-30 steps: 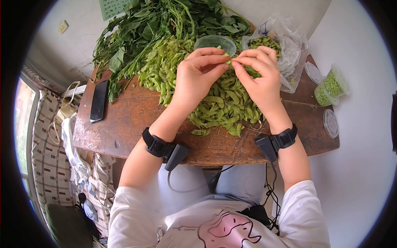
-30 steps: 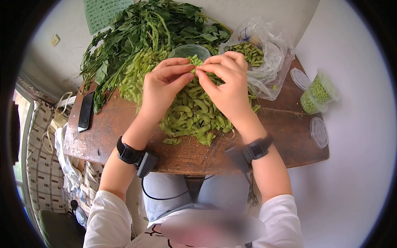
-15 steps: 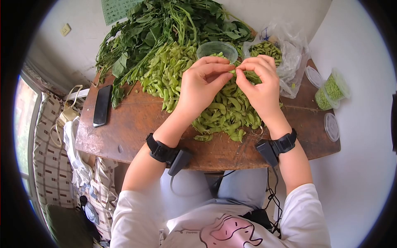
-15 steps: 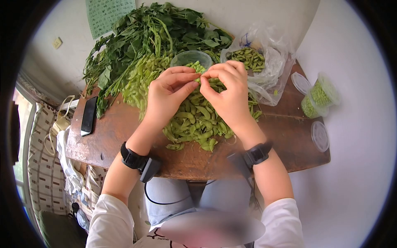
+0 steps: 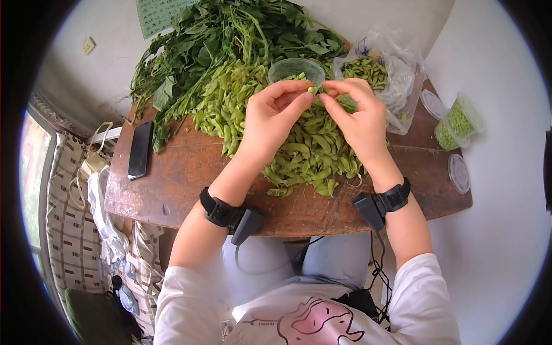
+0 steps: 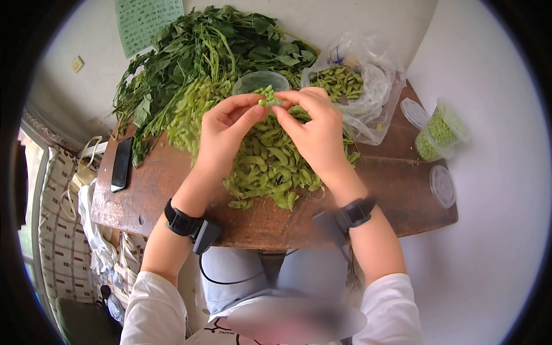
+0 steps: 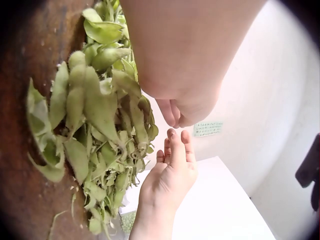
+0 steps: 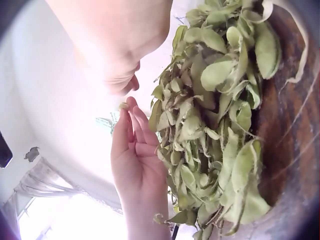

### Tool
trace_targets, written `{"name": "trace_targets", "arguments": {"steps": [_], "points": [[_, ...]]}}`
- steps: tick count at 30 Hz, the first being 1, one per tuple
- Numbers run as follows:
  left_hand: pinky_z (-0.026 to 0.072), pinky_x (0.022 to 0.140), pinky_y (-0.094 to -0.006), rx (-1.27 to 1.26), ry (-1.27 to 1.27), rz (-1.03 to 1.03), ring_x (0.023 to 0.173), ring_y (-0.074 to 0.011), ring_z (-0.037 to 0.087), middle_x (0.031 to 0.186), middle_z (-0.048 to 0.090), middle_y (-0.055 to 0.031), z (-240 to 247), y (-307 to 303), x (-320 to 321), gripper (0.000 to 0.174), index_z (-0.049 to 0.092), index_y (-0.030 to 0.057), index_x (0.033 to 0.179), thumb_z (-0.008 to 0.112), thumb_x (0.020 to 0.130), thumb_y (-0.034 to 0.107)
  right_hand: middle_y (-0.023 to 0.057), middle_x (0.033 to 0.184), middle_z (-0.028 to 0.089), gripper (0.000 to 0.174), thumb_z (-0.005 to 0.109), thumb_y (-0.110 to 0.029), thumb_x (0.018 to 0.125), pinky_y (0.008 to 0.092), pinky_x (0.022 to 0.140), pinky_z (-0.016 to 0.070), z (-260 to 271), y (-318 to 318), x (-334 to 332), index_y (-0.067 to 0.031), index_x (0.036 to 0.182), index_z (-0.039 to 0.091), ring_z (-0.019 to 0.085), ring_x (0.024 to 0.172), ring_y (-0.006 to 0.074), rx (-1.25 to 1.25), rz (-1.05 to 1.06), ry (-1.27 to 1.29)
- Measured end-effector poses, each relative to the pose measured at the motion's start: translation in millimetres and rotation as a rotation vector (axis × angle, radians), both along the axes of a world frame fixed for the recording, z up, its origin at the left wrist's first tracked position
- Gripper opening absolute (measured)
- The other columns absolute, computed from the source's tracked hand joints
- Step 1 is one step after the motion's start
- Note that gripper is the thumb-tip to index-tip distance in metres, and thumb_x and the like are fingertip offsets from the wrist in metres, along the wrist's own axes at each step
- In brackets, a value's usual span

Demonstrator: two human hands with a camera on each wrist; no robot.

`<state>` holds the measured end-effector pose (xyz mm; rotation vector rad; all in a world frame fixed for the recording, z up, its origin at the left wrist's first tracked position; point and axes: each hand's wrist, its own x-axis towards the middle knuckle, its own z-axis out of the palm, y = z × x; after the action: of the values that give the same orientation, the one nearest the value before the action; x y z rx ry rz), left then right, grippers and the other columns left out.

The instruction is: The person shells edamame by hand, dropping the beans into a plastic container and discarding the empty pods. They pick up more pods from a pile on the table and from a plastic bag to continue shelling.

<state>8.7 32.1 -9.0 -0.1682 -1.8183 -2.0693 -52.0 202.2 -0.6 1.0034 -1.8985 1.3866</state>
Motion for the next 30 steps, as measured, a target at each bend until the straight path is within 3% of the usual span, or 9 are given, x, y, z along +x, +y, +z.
{"name": "trace_targets", "arguments": {"steps": [8,20,30], "points": [[0.0555,0.088,-0.0258,-0.026,0.063,-0.008,0.099,-0.0122,0.069,0.109,0.073,-0.0084,1.0,3.3,1.5,0.029,0.067,-0.0049,0.123,0.071,0.097,0.007,0.0015,0.088,0.071,0.017,0.082,-0.007,0.081,0.0341,0.078,0.0485,1.6,1.4,-4.0,-0.008,0.098,0.077,0.059,0.091,0.022,0.085,0.007,0.162],[0.0547,0.086,-0.0254,-0.113,0.086,-0.011,0.093,-0.0107,0.067,0.108,0.073,-0.0073,1.7,-1.0,1.0,0.03,0.069,-0.0031,0.126,0.069,0.099,0.008,0.0,0.086,0.067,0.014,0.082,-0.009,0.081,0.0368,0.086,0.0434,4.3,0.0,-1.4,-0.0095,0.09,0.071,0.056,0.093,0.0217,0.104,0.007,0.144],[0.0553,0.085,-0.0269,0.047,0.029,-0.105,0.092,-0.0116,0.068,0.104,0.074,-0.0068,0.3,-0.3,0.7,0.03,0.066,-0.0033,0.125,0.07,0.098,0.01,0.0013,0.091,0.066,0.019,0.077,-0.007,0.084,0.0388,0.09,0.0421,-0.6,-1.2,-3.2,-0.0095,0.1,0.068,0.055,0.097,0.0247,0.122,0.058,0.215]]}}
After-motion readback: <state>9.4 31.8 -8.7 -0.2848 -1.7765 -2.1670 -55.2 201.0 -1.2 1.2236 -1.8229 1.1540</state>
